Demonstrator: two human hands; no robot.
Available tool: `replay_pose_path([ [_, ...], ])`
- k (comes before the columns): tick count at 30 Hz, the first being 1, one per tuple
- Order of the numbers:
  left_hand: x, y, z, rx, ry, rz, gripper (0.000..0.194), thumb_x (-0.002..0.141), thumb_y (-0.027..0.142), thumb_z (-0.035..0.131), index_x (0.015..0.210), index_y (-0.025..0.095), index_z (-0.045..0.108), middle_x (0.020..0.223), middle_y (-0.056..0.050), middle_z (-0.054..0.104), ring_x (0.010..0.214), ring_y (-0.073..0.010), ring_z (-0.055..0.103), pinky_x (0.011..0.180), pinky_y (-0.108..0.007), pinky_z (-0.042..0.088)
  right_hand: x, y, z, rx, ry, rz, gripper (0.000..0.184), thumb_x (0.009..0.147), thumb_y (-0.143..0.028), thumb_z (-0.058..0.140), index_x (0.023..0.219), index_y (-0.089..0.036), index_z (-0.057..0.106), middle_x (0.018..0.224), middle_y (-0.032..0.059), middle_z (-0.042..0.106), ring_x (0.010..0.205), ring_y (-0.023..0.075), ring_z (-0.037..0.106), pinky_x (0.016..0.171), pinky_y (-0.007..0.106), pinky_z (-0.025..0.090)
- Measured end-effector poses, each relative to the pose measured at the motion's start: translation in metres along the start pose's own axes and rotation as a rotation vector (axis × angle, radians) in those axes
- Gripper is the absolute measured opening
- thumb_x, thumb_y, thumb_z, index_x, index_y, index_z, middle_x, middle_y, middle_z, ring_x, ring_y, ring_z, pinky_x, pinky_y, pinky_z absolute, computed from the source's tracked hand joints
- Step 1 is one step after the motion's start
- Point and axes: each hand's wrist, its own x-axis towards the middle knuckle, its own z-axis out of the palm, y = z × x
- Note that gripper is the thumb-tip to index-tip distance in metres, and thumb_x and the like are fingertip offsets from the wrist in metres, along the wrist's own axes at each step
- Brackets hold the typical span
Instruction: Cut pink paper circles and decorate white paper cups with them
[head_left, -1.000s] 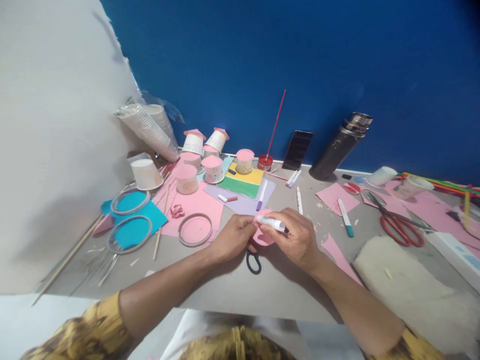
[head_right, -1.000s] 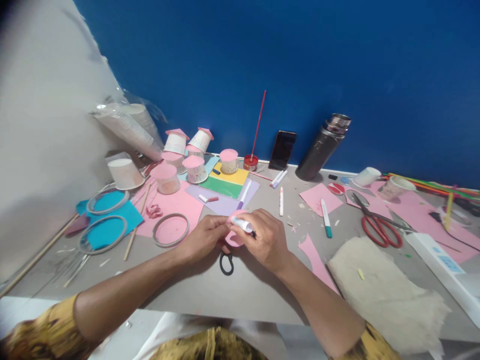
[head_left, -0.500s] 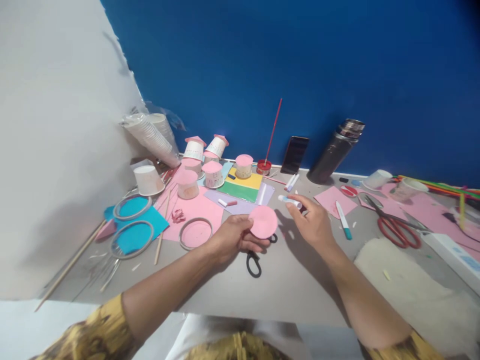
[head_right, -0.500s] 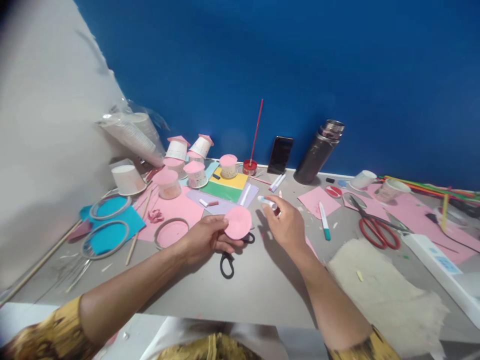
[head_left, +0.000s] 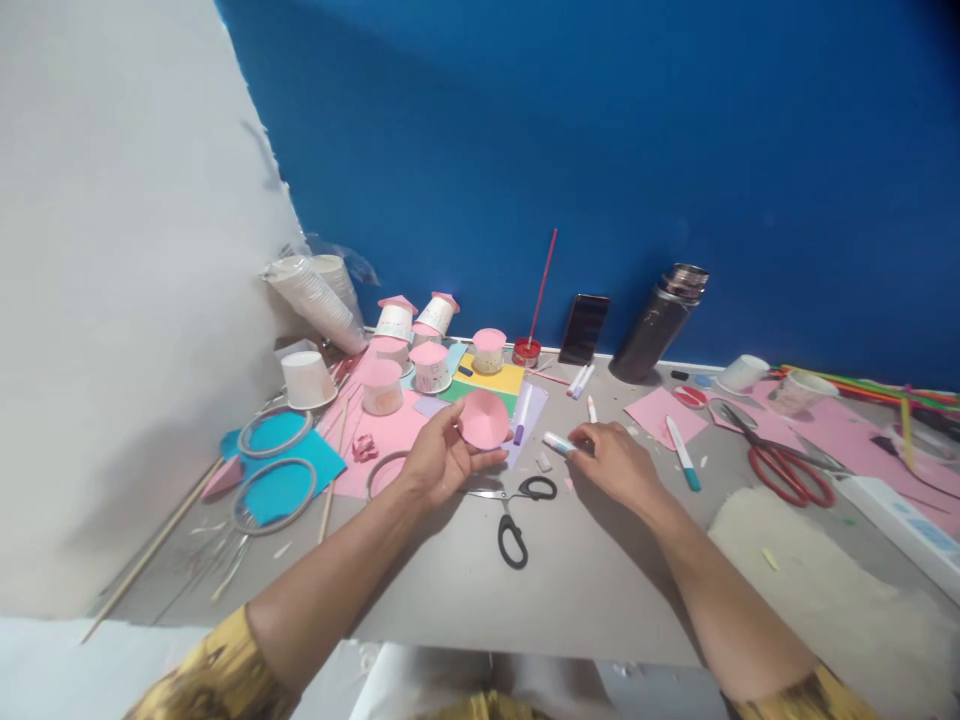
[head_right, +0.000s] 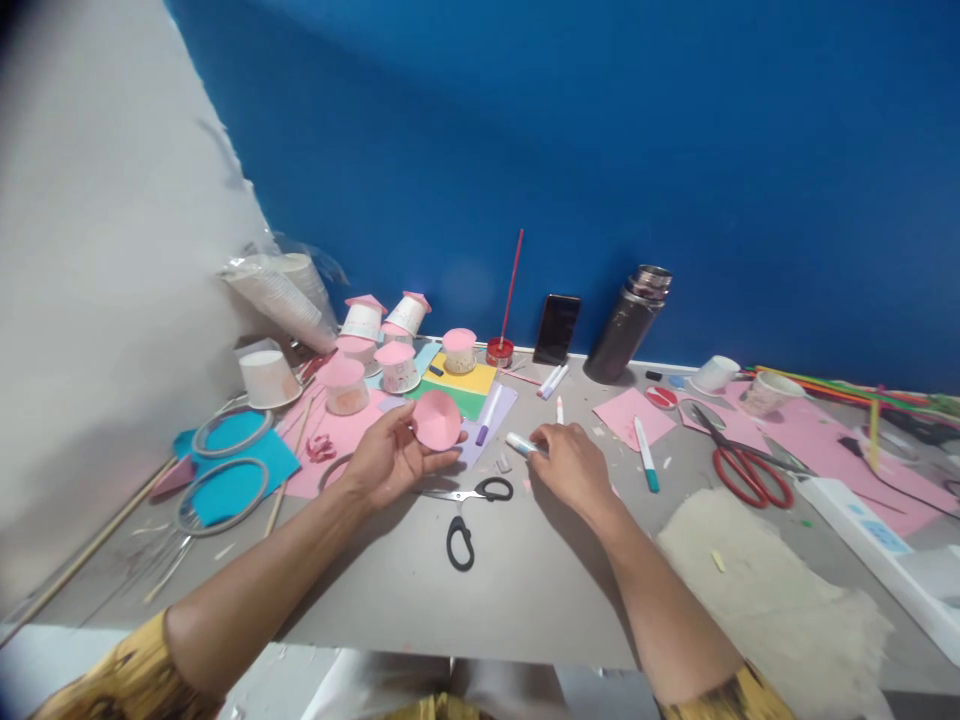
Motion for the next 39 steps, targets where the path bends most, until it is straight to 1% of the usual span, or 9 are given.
replay_pose_path([
  [4, -0.002, -0.002, 0.003, -0.014, -0.106, -0.079, 0.038, 0.099, 0.044, 0.048, 0.113, 0.011, 0.061, 0.102, -0.019, 0.075, 0.089, -0.032, 0.077, 0.069, -0.043, 0.064, 0.0, -0.002, 0.004, 0.02, 0.081, -0.025, 0.017, 0.086, -0.032, 0.067, 0.098, -0.023, 0.076, 0.098, 0.0076, 0.077, 0.1, 0.0274, 0.067, 0.072, 0.032, 0.044],
  [7, -0.008, 0.009, 0.002, -0.077, -0.127, -0.029, 0.039, 0.1, 0.046, 0.048, 0.117, 0.013, 0.061, 0.106, -0.017, 0.074, 0.091, -0.0308, 0.076, 0.072, -0.044, 0.064, -0.001, -0.01, 0.004, 0.036, 0.097, -0.036, 0.021, 0.089, -0.037, 0.064, 0.098, -0.023, 0.076, 0.101, 0.0079, 0.077, 0.103, 0.028, 0.066, 0.077, 0.035, 0.047],
  [10, -0.022, 0.038, -0.003, -0.143, -0.072, 0.156, 0.044, 0.1, 0.05, 0.048, 0.124, 0.016, 0.059, 0.116, -0.016, 0.071, 0.097, -0.0326, 0.075, 0.079, -0.051, 0.064, -0.002, -0.02, -0.002, 0.059, 0.053, -0.101, 0.02, 0.09, -0.039, 0.062, 0.09, -0.025, 0.076, 0.097, 0.0058, 0.077, 0.099, 0.0274, 0.068, 0.075, 0.034, 0.047],
  [16, -0.056, 0.111, -0.038, -0.314, 0.096, 0.487, 0.058, 0.102, 0.059, 0.037, 0.13, 0.013, 0.058, 0.132, -0.023, 0.065, 0.121, -0.0392, 0.065, 0.087, -0.06, 0.061, 0.003, -0.05, -0.018, 0.097, -0.085, -0.154, 0.016, 0.088, -0.033, 0.062, 0.081, -0.026, 0.075, 0.074, 0.001, 0.075, 0.063, 0.0193, 0.066, 0.054, 0.029, 0.037],
  [22, -0.07, 0.139, -0.064, -0.344, 0.206, 0.572, 0.066, 0.103, 0.06, 0.025, 0.129, 0.009, 0.058, 0.128, -0.025, 0.065, 0.122, -0.0392, 0.064, 0.084, -0.051, 0.064, 0.032, -0.116, -0.011, 0.168, -0.129, -0.29, 0.013, 0.086, -0.031, 0.068, 0.094, -0.022, 0.074, 0.094, 0.0044, 0.079, 0.082, 0.0217, 0.071, 0.061, 0.028, 0.039],
  [27, -0.096, 0.13, -0.07, -0.328, 0.269, 0.659, 0.06, 0.103, 0.057, 0.035, 0.132, 0.01, 0.058, 0.126, -0.024, 0.067, 0.121, -0.0389, 0.066, 0.087, -0.054, 0.064, 0.065, -0.17, 0.002, 0.201, -0.156, -0.383, 0.021, 0.086, -0.03, 0.069, 0.103, -0.02, 0.072, 0.099, 0.0045, 0.078, 0.087, 0.0202, 0.07, 0.062, 0.026, 0.038],
  [32, -0.135, 0.092, -0.091, -0.302, 0.29, 0.6, 0.052, 0.103, 0.047, 0.044, 0.143, 0.016, 0.055, 0.133, -0.022, 0.067, 0.122, -0.0394, 0.066, 0.091, -0.06, 0.061, 0.082, -0.204, 0.004, 0.186, -0.176, -0.439, 0.015, 0.084, -0.025, 0.068, 0.097, -0.02, 0.073, 0.097, 0.004, 0.078, 0.086, 0.0204, 0.069, 0.06, 0.026, 0.034],
  [35, -0.152, 0.063, -0.109, -0.34, 0.251, 0.518, 0.056, 0.101, 0.046, 0.05, 0.151, 0.022, 0.049, 0.141, -0.021, 0.064, 0.127, -0.0422, 0.063, 0.095, -0.063, 0.059, 0.079, -0.203, 0.001, 0.172, -0.181, -0.43, 0.006, 0.084, -0.024, 0.067, 0.086, -0.022, 0.073, 0.09, 0.0029, 0.078, 0.081, 0.0201, 0.068, 0.058, 0.027, 0.031],
  [39, -0.16, 0.039, -0.125, -0.378, 0.212, 0.396, 0.07, 0.096, 0.051, 0.058, 0.158, 0.024, 0.039, 0.146, -0.022, 0.059, 0.13, -0.0456, 0.059, 0.095, -0.062, 0.059, 0.066, -0.178, -0.005, 0.175, -0.191, -0.362, 0.011, 0.086, -0.028, 0.066, 0.08, -0.021, 0.073, 0.086, 0.0032, 0.077, 0.08, 0.0213, 0.068, 0.058, 0.028, 0.032],
])
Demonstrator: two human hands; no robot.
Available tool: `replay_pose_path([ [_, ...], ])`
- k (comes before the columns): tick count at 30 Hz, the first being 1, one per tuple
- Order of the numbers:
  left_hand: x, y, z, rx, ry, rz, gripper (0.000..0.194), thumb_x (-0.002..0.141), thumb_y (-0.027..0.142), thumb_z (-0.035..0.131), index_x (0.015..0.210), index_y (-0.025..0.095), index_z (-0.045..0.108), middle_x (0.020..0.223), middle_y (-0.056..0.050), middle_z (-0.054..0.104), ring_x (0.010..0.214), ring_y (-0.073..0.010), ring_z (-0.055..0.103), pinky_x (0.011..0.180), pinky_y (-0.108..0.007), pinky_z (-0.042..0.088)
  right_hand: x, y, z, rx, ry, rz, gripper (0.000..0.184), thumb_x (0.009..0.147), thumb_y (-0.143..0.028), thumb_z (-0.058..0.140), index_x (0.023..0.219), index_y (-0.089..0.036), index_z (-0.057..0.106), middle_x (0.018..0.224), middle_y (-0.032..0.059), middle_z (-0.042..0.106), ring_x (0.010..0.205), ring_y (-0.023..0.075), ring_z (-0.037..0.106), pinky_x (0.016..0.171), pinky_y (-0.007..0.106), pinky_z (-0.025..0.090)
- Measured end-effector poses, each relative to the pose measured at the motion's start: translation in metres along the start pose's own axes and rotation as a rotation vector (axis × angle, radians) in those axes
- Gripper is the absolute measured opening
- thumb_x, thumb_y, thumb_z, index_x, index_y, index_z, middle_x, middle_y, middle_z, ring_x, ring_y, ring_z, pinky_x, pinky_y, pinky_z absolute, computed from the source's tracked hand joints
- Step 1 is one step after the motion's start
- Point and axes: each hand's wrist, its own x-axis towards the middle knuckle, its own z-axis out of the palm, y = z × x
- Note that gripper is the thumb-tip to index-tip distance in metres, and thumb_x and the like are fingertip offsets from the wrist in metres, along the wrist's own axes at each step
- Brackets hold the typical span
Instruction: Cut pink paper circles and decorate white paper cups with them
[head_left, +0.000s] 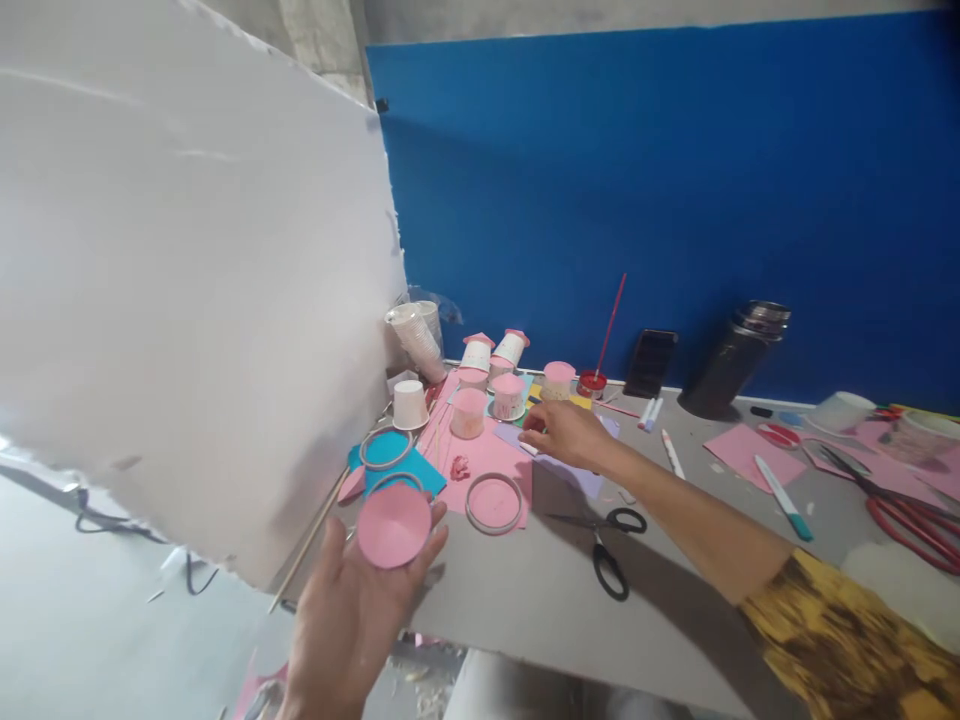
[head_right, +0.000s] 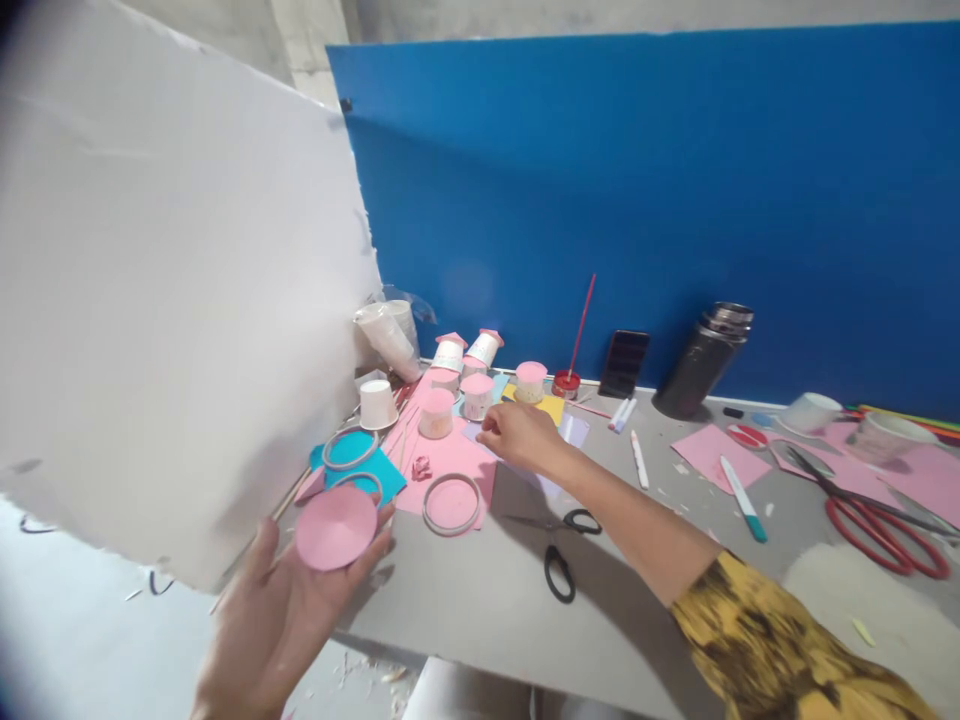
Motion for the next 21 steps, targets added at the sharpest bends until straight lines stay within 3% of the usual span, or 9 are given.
replay_pose_path([
  [2, 0.001, -0.004, -0.002, 0.007, -0.002, -0.046, 0.073, 0.097, 0.051, 0.057, 0.159, 0.02, 0.034, 0.146, -0.023, 0.059, 0.129, -0.0457, 0.059, 0.094, -0.06, 0.06, -0.007, 0.004, -0.002, 0.032, -0.019, 0.017, 0.012, 0.086, -0.031, 0.068, 0.089, -0.021, 0.073, 0.088, 0.003, 0.078, 0.08, 0.0207, 0.069, 0.059, 0.027, 0.036],
  [4, 0.004, -0.007, 0.003, 0.016, -0.02, -0.069, 0.073, 0.098, 0.048, 0.055, 0.16, 0.017, 0.031, 0.144, -0.024, 0.06, 0.127, -0.0456, 0.061, 0.093, -0.059, 0.061, -0.005, -0.004, -0.002, 0.08, -0.035, -0.005, 0.026, 0.086, -0.037, 0.071, 0.107, -0.021, 0.071, 0.098, 0.0033, 0.078, 0.086, 0.0201, 0.07, 0.065, 0.027, 0.042],
  [7, 0.003, -0.008, 0.013, 0.028, -0.053, -0.068, 0.072, 0.1, 0.044, 0.053, 0.16, 0.012, 0.03, 0.143, -0.027, 0.06, 0.128, -0.0451, 0.06, 0.091, -0.056, 0.062, 0.021, -0.043, 0.003, 0.119, 0.021, -0.102, 0.057, 0.084, -0.051, 0.075, 0.13, -0.023, 0.058, 0.119, 0.0088, 0.073, 0.107, 0.0268, 0.067, 0.08, 0.032, 0.048],
  [9, -0.002, -0.007, 0.016, 0.032, -0.062, -0.054, 0.071, 0.101, 0.043, 0.053, 0.159, 0.01, 0.03, 0.143, -0.028, 0.059, 0.13, -0.0445, 0.059, 0.094, -0.055, 0.061, 0.048, -0.076, 0.011, 0.091, 0.1, -0.147, 0.067, 0.081, -0.058, 0.077, 0.133, -0.022, 0.053, 0.124, 0.016, 0.069, 0.121, 0.0364, 0.059, 0.09, 0.041, 0.047],
  [14, -0.019, 0.001, 0.002, 0.058, -0.035, -0.046, 0.065, 0.101, 0.042, 0.054, 0.157, 0.014, 0.037, 0.146, -0.025, 0.058, 0.133, -0.0428, 0.056, 0.104, -0.057, 0.055, 0.108, -0.131, 0.048, 0.067, 0.126, -0.105, 0.071, 0.081, -0.061, 0.078, 0.131, -0.021, 0.048, 0.108, 0.0166, 0.072, 0.117, 0.0414, 0.062, 0.096, 0.05, 0.043],
  [18, -0.021, 0.005, -0.011, 0.047, 0.043, -0.003, 0.066, 0.099, 0.042, 0.056, 0.157, 0.017, 0.038, 0.142, -0.026, 0.061, 0.128, -0.0445, 0.06, 0.097, -0.059, 0.059, 0.127, -0.144, 0.074, 0.061, 0.143, -0.087, 0.068, 0.09, -0.054, 0.071, 0.135, -0.011, 0.043, 0.109, 0.0172, 0.073, 0.113, 0.0376, 0.066, 0.091, 0.044, 0.045],
  [21, -0.017, 0.009, -0.012, 0.048, 0.053, 0.025, 0.066, 0.098, 0.039, 0.059, 0.157, 0.019, 0.038, 0.139, -0.025, 0.064, 0.125, -0.0449, 0.063, 0.093, -0.058, 0.061, 0.124, -0.147, 0.07, 0.013, 0.142, -0.073, 0.061, 0.091, -0.047, 0.071, 0.135, -0.013, 0.046, 0.112, 0.0183, 0.074, 0.111, 0.0358, 0.068, 0.087, 0.04, 0.047],
])
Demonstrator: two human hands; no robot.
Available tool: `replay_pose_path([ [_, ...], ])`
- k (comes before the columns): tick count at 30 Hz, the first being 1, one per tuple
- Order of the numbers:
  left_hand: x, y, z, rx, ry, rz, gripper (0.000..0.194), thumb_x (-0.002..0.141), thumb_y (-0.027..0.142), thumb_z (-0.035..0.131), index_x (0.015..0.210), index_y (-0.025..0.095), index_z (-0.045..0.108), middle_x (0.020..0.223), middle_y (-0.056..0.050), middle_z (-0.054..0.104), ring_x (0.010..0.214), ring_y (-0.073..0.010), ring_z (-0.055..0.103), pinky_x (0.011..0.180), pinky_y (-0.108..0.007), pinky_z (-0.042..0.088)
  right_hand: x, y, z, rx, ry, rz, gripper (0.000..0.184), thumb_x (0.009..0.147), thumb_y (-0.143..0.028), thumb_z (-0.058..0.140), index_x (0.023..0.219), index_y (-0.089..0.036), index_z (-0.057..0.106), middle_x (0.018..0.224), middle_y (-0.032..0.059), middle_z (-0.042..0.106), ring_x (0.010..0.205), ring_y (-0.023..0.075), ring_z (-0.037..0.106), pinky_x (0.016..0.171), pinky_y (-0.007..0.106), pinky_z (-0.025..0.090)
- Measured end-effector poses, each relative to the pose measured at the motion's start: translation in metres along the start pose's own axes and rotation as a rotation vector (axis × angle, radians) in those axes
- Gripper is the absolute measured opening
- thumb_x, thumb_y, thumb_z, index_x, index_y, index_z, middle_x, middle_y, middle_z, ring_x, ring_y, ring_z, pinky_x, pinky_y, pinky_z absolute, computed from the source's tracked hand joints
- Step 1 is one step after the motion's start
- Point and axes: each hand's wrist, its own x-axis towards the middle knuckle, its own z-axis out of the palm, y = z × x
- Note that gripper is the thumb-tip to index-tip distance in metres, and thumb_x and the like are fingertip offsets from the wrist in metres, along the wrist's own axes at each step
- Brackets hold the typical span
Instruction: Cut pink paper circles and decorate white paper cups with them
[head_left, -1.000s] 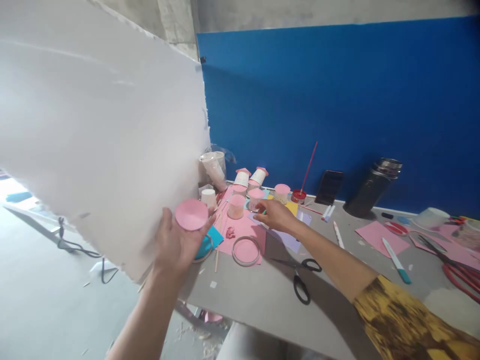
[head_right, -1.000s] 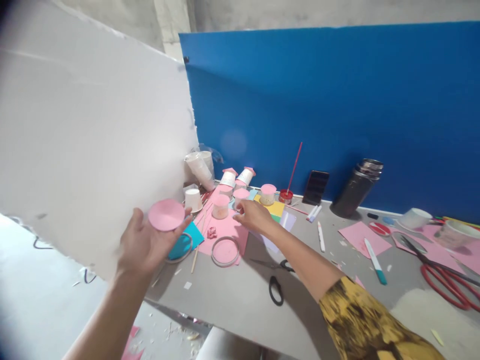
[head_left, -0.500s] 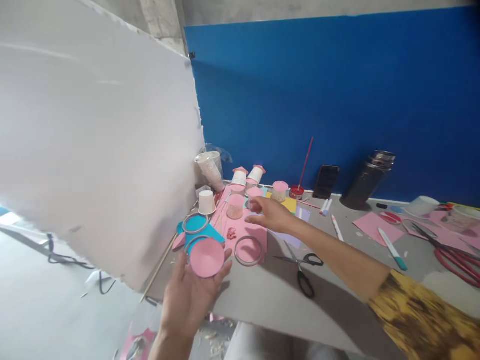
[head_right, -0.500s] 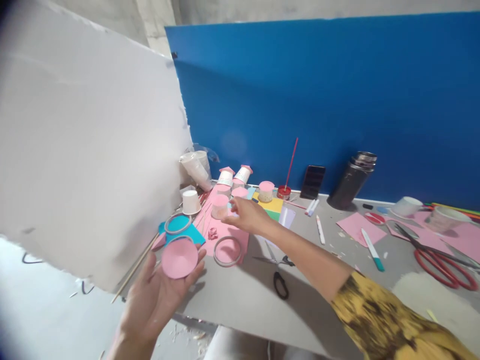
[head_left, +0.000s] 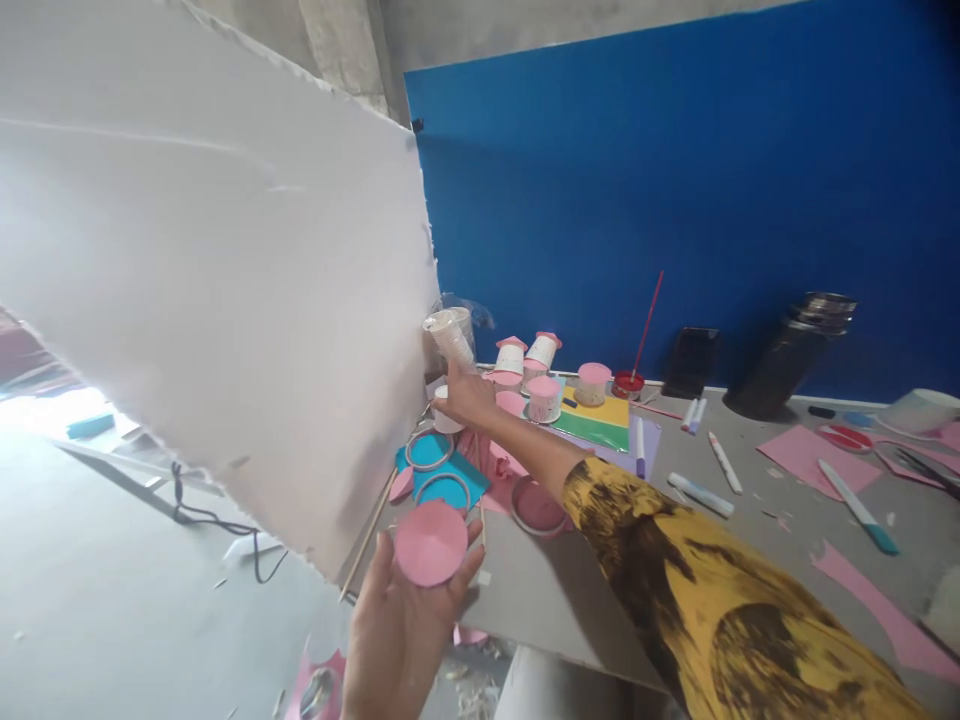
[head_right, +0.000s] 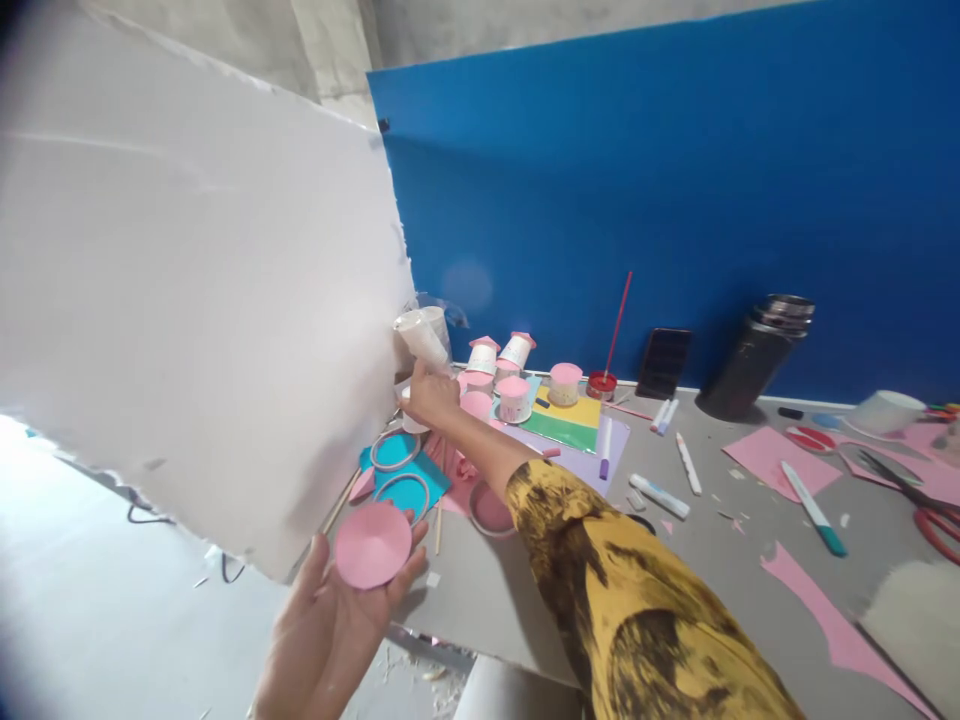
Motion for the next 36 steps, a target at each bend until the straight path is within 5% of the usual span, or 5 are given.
replay_pose_path([
  [10, 0.013, -0.019, 0.048, 0.057, -0.091, -0.089, 0.04, 0.1, 0.04, 0.052, 0.133, 0.018, 0.062, 0.13, -0.017, 0.071, 0.12, -0.0427, 0.067, 0.088, -0.053, 0.064, -0.175, 0.133, -0.15, -0.181, -0.031, 0.174, 0.069, 0.084, -0.049, 0.073, 0.146, -0.028, 0.05, 0.119, 0.0093, 0.075, 0.107, 0.0354, 0.071, 0.081, 0.038, 0.051],
  [17, 0.023, -0.096, 0.125, 0.217, -0.233, -0.339, 0.037, 0.102, 0.04, 0.048, 0.115, 0.009, 0.065, 0.113, -0.019, 0.075, 0.108, -0.0388, 0.073, 0.084, -0.047, 0.065, -0.284, 0.202, -0.119, 0.045, 0.015, 0.398, 0.084, 0.076, -0.041, 0.079, 0.15, -0.025, 0.043, 0.128, 0.0125, 0.071, 0.115, 0.0345, 0.068, 0.093, 0.045, 0.052],
  [23, 0.053, -0.119, 0.168, 0.359, -0.291, -0.316, 0.042, 0.105, 0.045, 0.04, 0.119, 0.011, 0.061, 0.115, -0.019, 0.073, 0.102, -0.0359, 0.075, 0.084, -0.049, 0.064, -0.295, 0.21, -0.082, 0.308, 0.139, 0.385, 0.085, 0.066, -0.028, 0.084, 0.143, -0.022, 0.049, 0.14, 0.0144, 0.062, 0.131, 0.0335, 0.056, 0.108, 0.048, 0.044],
  [28, 0.08, -0.124, 0.173, 0.401, -0.266, -0.342, 0.049, 0.104, 0.051, 0.04, 0.124, 0.011, 0.059, 0.118, -0.021, 0.072, 0.106, -0.0358, 0.074, 0.093, -0.054, 0.061, -0.281, 0.204, -0.11, 0.467, 0.065, 0.337, 0.053, 0.071, -0.035, 0.08, 0.12, -0.022, 0.062, 0.117, 0.0085, 0.071, 0.104, 0.0277, 0.067, 0.089, 0.04, 0.051],
  [36, 0.102, -0.145, 0.169, 0.466, -0.327, -0.175, 0.048, 0.101, 0.055, 0.048, 0.122, 0.016, 0.067, 0.135, -0.015, 0.068, 0.128, -0.0324, 0.063, 0.096, -0.044, 0.06, -0.234, 0.204, -0.132, 0.447, -0.088, 0.414, 0.067, 0.071, -0.057, 0.08, 0.122, -0.024, 0.05, 0.096, 0.0036, 0.071, 0.078, 0.0235, 0.066, 0.064, 0.032, 0.046],
])
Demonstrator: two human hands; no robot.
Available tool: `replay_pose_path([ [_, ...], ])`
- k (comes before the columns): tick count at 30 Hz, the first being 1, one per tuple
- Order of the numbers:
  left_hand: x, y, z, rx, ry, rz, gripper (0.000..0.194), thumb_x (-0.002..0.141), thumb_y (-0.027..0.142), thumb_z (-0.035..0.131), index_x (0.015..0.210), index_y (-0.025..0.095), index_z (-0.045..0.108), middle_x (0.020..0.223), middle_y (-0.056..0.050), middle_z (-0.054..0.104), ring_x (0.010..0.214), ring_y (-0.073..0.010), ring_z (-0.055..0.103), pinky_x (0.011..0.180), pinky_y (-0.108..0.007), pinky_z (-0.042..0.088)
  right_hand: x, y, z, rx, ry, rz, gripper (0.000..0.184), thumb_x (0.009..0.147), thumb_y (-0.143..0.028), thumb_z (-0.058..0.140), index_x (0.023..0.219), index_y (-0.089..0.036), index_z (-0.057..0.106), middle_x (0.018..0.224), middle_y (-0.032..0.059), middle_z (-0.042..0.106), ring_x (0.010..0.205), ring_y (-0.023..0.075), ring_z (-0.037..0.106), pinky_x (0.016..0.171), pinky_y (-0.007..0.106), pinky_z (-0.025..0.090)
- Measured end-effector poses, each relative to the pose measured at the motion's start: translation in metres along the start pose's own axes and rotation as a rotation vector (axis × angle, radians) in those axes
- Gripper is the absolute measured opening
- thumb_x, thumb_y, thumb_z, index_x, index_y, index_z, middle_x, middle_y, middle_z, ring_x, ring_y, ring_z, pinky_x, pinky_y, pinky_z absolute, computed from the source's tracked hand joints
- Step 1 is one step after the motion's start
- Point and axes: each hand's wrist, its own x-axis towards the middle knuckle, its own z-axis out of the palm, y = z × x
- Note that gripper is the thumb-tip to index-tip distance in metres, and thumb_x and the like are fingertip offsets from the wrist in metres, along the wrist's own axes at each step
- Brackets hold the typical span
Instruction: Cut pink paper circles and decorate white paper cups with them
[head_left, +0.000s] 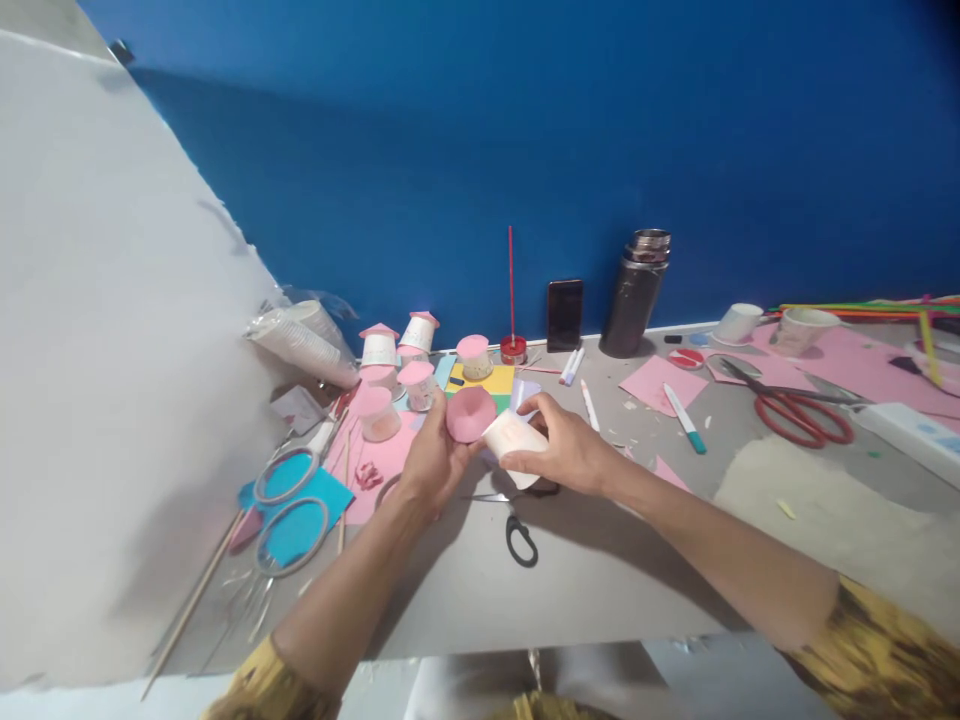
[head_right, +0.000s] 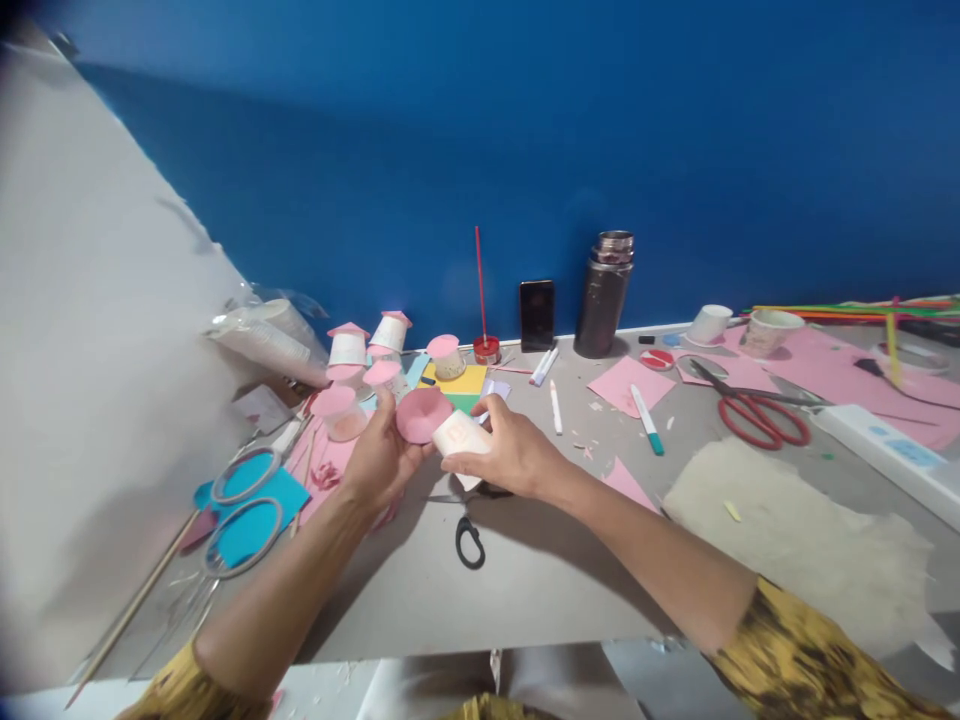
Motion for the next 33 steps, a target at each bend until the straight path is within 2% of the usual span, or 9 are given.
replay_pose_path([
  [4, 0.0, -0.014, -0.005, 0.105, -0.009, 0.013, 0.054, 0.099, 0.061, 0.049, 0.12, 0.016, 0.071, 0.131, -0.014, 0.071, 0.13, -0.0314, 0.061, 0.105, -0.043, 0.054, 0.009, 0.007, 0.011, 0.065, -0.016, -0.009, 0.052, 0.075, -0.057, 0.077, 0.108, -0.025, 0.052, 0.093, 0.0013, 0.07, 0.077, 0.0218, 0.066, 0.064, 0.03, 0.044],
  [9, -0.004, -0.025, -0.017, 0.272, -0.159, 0.122, 0.064, 0.098, 0.068, 0.041, 0.128, 0.02, 0.069, 0.137, -0.012, 0.068, 0.133, -0.0311, 0.057, 0.113, -0.044, 0.043, 0.01, 0.009, 0.017, 0.128, -0.006, -0.013, 0.048, 0.078, -0.055, 0.074, 0.11, -0.024, 0.054, 0.098, 0.0025, 0.071, 0.087, 0.0232, 0.066, 0.07, 0.032, 0.045],
  [16, -0.008, -0.03, -0.021, 0.409, -0.198, 0.221, 0.061, 0.097, 0.065, 0.046, 0.131, 0.021, 0.069, 0.138, -0.013, 0.066, 0.133, -0.0338, 0.055, 0.114, -0.046, 0.041, 0.012, 0.012, 0.019, 0.178, 0.001, -0.039, 0.046, 0.079, -0.052, 0.074, 0.11, -0.023, 0.056, 0.093, 0.0012, 0.07, 0.083, 0.0218, 0.066, 0.071, 0.032, 0.045],
  [24, -0.011, -0.026, -0.024, 0.618, -0.244, 0.309, 0.063, 0.1, 0.066, 0.036, 0.136, 0.024, 0.067, 0.142, -0.011, 0.063, 0.132, -0.0337, 0.054, 0.116, -0.047, 0.036, 0.013, 0.013, 0.019, 0.246, -0.028, -0.043, 0.046, 0.078, -0.051, 0.076, 0.107, -0.022, 0.057, 0.084, -0.0007, 0.068, 0.074, 0.0189, 0.062, 0.064, 0.029, 0.043],
  [28, -0.012, -0.025, -0.025, 0.666, -0.251, 0.325, 0.063, 0.099, 0.068, 0.036, 0.136, 0.027, 0.067, 0.139, -0.009, 0.065, 0.129, -0.0331, 0.057, 0.114, -0.045, 0.038, 0.013, 0.015, 0.02, 0.303, -0.035, -0.066, 0.045, 0.078, -0.052, 0.076, 0.105, -0.022, 0.056, 0.082, -0.0011, 0.067, 0.073, 0.0184, 0.062, 0.062, 0.029, 0.044],
  [33, -0.012, -0.024, -0.022, 0.637, -0.24, 0.291, 0.065, 0.097, 0.069, 0.038, 0.133, 0.024, 0.069, 0.132, -0.011, 0.07, 0.123, -0.0333, 0.061, 0.109, -0.045, 0.042, 0.012, 0.014, 0.024, 0.439, -0.09, -0.01, 0.051, 0.075, -0.056, 0.079, 0.104, -0.023, 0.054, 0.085, 0.0003, 0.067, 0.07, 0.0184, 0.063, 0.055, 0.027, 0.047],
])
